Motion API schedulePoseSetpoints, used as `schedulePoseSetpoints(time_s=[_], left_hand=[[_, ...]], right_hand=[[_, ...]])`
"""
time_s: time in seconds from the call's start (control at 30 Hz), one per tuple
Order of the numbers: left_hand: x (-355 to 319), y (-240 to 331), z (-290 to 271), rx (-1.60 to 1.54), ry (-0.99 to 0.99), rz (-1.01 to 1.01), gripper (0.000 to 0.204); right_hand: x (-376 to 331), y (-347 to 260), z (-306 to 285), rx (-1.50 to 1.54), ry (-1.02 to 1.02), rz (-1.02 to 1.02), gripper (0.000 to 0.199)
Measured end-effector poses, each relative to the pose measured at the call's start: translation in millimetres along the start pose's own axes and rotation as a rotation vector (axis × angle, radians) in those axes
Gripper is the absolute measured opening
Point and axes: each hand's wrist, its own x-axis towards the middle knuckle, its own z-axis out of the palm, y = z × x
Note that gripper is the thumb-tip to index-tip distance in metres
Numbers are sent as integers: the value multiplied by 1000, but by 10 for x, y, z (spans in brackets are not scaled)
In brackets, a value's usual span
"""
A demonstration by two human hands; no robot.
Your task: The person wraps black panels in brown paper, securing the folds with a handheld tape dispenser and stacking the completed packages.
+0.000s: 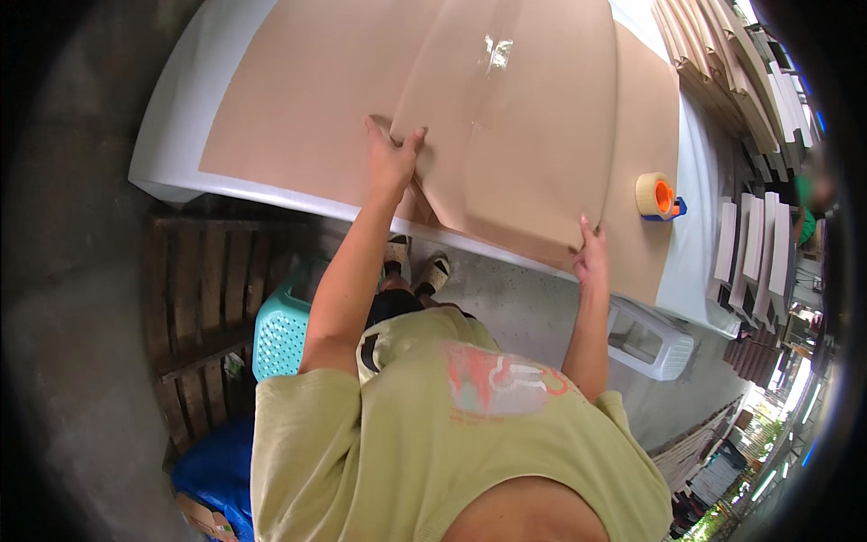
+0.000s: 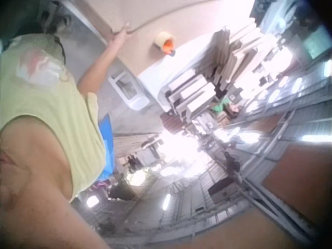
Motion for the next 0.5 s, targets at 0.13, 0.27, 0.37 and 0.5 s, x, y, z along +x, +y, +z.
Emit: schedulePoseSetpoints(time_s=[0.13,0.27,0.37,0.5], left_hand=[[-466,-268,81,26,-92,170,100],[-1263,-318,-395,317,-608,37,95],[-1027,-86,-927,321,-362,189,44],[-64,854,-639,403,-24,760,63]], right_hand=[[-517,82,147,-431,-52,-2,77],[-880,-206,28,-970,-187,-67,69],[-567,-587,-176,-1031,-186,-220,60],[-254,-840,1152,-1005,-174,-772,61]])
